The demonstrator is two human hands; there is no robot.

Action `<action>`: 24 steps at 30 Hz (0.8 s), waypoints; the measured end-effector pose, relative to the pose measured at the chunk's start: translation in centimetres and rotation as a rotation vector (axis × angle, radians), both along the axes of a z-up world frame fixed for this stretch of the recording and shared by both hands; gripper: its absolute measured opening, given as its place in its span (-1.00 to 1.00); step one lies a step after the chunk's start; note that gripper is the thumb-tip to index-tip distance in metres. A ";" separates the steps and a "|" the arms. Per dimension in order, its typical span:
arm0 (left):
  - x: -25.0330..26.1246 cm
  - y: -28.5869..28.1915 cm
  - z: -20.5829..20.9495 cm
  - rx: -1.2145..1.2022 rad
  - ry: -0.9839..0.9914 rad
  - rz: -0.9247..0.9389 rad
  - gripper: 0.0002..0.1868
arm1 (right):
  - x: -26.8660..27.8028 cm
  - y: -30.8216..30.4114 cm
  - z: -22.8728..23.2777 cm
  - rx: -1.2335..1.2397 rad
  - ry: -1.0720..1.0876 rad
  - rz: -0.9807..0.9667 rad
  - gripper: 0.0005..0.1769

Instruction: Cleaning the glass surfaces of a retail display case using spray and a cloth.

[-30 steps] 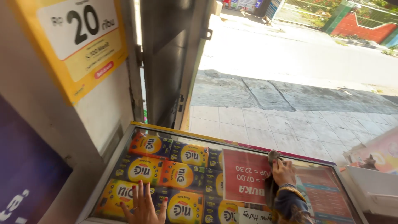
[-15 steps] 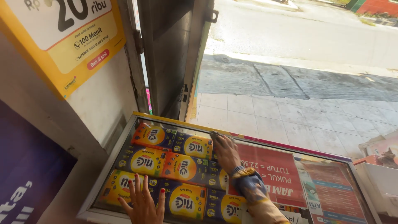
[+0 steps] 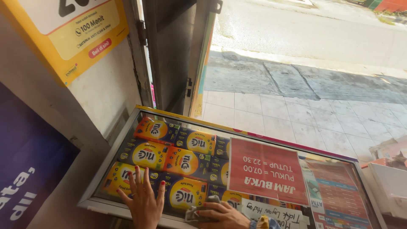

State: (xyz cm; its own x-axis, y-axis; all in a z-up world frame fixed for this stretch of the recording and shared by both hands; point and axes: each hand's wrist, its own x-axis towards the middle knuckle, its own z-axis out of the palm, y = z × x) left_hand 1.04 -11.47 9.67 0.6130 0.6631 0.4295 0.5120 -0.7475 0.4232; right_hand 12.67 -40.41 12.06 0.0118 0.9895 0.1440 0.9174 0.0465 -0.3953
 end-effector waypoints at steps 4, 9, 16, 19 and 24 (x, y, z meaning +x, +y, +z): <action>0.4 0.4 -0.8 0.079 0.017 -0.033 -0.16 | 4.5 3.9 7.1 -0.010 -0.103 0.034 -0.60; 1.0 0.6 -1.1 0.109 0.049 -0.020 -0.10 | 14.8 11.8 9.0 -0.284 -0.145 -0.323 -0.56; 0.9 0.2 2.4 -0.199 0.619 -0.001 -0.12 | 19.0 15.1 5.4 -0.024 -0.212 -0.589 -0.56; 0.4 0.0 0.7 -0.060 0.344 0.032 -0.26 | 12.2 17.3 12.0 -0.349 -0.187 -0.699 -0.58; 0.2 -0.5 1.4 -0.068 -0.042 0.048 -0.31 | 3.1 14.3 4.4 -0.046 -0.398 -0.234 -0.56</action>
